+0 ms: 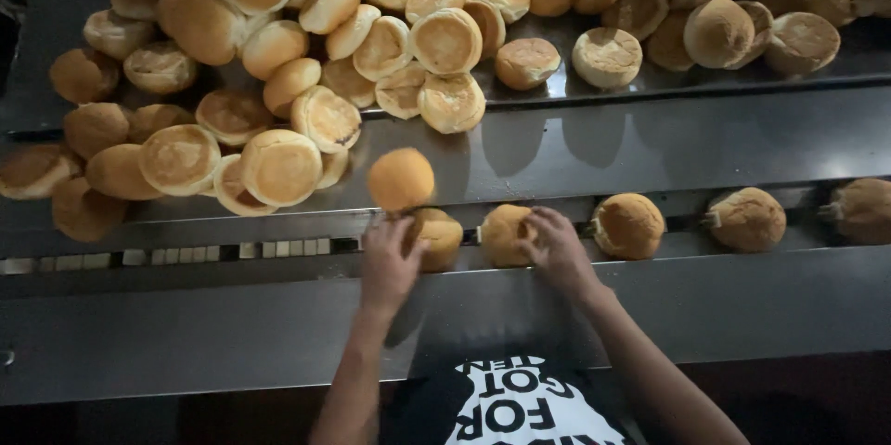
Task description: The person arranges round bread buns on a moving conveyor belt. They pick up buns from a large pile and place them into designated slots on the belt, ensuring they are evenly spaced as the belt moves forward.
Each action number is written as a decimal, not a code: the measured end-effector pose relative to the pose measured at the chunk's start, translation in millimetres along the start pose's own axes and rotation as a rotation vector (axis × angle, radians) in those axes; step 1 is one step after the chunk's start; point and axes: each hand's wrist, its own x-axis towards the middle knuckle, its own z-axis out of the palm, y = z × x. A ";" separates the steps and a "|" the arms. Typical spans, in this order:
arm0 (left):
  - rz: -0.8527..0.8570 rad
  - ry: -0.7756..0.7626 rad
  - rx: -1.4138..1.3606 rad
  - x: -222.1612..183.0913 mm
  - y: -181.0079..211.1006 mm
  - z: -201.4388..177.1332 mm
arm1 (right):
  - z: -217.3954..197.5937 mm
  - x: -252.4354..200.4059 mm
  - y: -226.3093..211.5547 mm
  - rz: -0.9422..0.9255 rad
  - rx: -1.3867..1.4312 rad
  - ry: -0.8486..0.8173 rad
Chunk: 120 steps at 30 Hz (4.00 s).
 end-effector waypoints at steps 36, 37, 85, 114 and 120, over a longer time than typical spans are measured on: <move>-0.033 0.247 0.182 -4.2 -148.3 30.2 | 5.4 81.4 -83.8 0.675 0.520 -0.517; -0.012 0.236 0.177 -3.1 -142.9 32.2 | 6.6 73.2 -83.6 0.686 0.523 -0.494; 0.306 0.160 0.467 234.2 262.9 240.3 | -354.3 162.4 282.3 0.242 -0.434 0.251; -0.777 0.753 -1.173 -22.4 28.2 149.4 | -90.7 10.8 84.9 0.488 0.842 -0.529; -0.803 0.534 -0.184 -18.6 53.0 143.0 | -133.9 8.3 68.6 0.383 0.372 -0.378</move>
